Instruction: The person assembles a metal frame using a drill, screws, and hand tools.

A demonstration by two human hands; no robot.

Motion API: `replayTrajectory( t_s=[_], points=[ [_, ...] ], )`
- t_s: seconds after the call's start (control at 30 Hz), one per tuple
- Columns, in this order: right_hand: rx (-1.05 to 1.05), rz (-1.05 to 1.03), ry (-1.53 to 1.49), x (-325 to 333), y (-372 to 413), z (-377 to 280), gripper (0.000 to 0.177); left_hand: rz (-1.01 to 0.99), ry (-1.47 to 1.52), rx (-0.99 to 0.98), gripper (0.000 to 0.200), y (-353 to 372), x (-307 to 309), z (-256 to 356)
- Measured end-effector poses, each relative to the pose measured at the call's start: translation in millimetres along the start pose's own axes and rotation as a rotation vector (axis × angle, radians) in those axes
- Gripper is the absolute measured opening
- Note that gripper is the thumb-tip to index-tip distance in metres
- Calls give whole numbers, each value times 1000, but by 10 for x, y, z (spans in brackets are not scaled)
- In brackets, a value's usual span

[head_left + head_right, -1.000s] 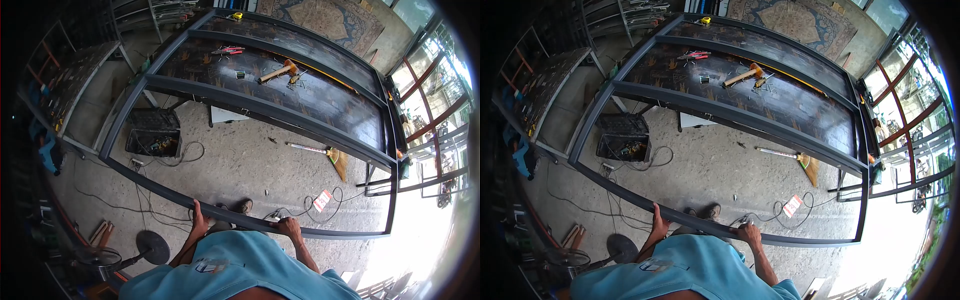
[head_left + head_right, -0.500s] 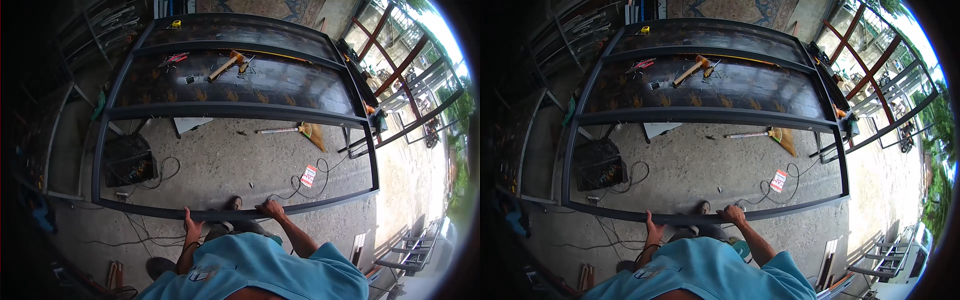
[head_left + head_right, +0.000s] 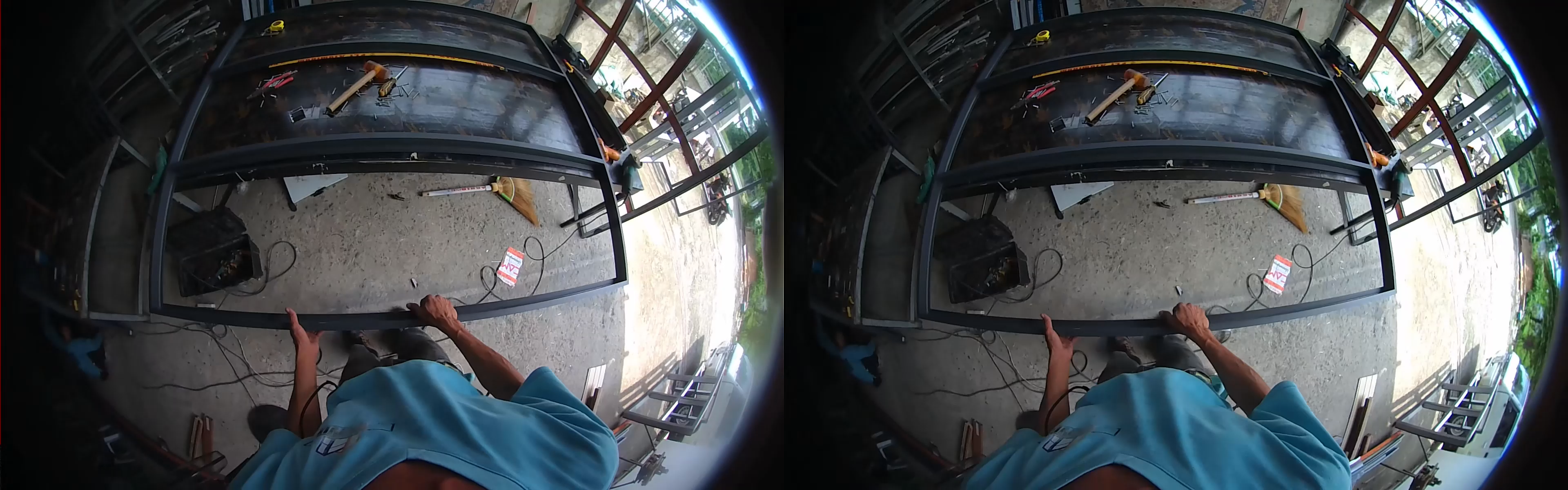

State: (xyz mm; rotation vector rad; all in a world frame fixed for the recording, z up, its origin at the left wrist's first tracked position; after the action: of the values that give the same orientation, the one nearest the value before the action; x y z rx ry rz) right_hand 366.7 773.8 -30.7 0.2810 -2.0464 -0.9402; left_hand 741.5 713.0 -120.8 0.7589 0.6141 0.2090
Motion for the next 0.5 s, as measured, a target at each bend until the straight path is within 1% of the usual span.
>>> replayTrajectory(
  t_s=[0.03,0.1,0.17,0.23,0.27,0.3,0.33,0.37,0.4,0.43,0.5],
  points=[
    [16,-17,13,-42,-24,-37,57,-19,-22,5,98,-34,-1,19],
    [60,21,40,-87,-66,-97,57,44,-18,-20,95,37,-14,49],
    [113,-17,67,-107,-128,-128,58,118,5,-62,92,57,-9,123],
    [48,6,75,-114,-116,-40,59,137,-65,-55,90,136,-5,43],
    [30,-26,93,-104,-108,-51,57,173,-25,-76,90,171,11,46],
    [61,-45,134,-103,-83,-109,57,158,-69,-79,90,181,-17,43],
    [136,10,69,-51,-43,-158,55,139,-108,-78,90,169,-69,37],
    [209,56,9,-15,-8,-186,53,169,-56,-89,90,187,-82,38],
    [357,175,121,-5,8,-295,36,191,-106,-98,87,236,-108,65],
    [390,141,189,-55,20,-370,36,217,-146,-101,84,266,-114,57],
    [922,360,267,-51,475,-909,21,154,-165,-155,76,215,-120,47]
  ],
)
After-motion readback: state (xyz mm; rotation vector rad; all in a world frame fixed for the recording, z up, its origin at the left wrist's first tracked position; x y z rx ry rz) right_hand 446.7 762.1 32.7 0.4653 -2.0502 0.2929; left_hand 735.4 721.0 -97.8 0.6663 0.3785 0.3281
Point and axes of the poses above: each hand's wrist, its own y-axis away from the middle knuckle, its own x-axis out of the back of the hand, z = x × y, the point moved 8 cm from there along -y, towards the middle knuckle, and after that the axes turned 10 degrees about -z, right-handed, at the moved point
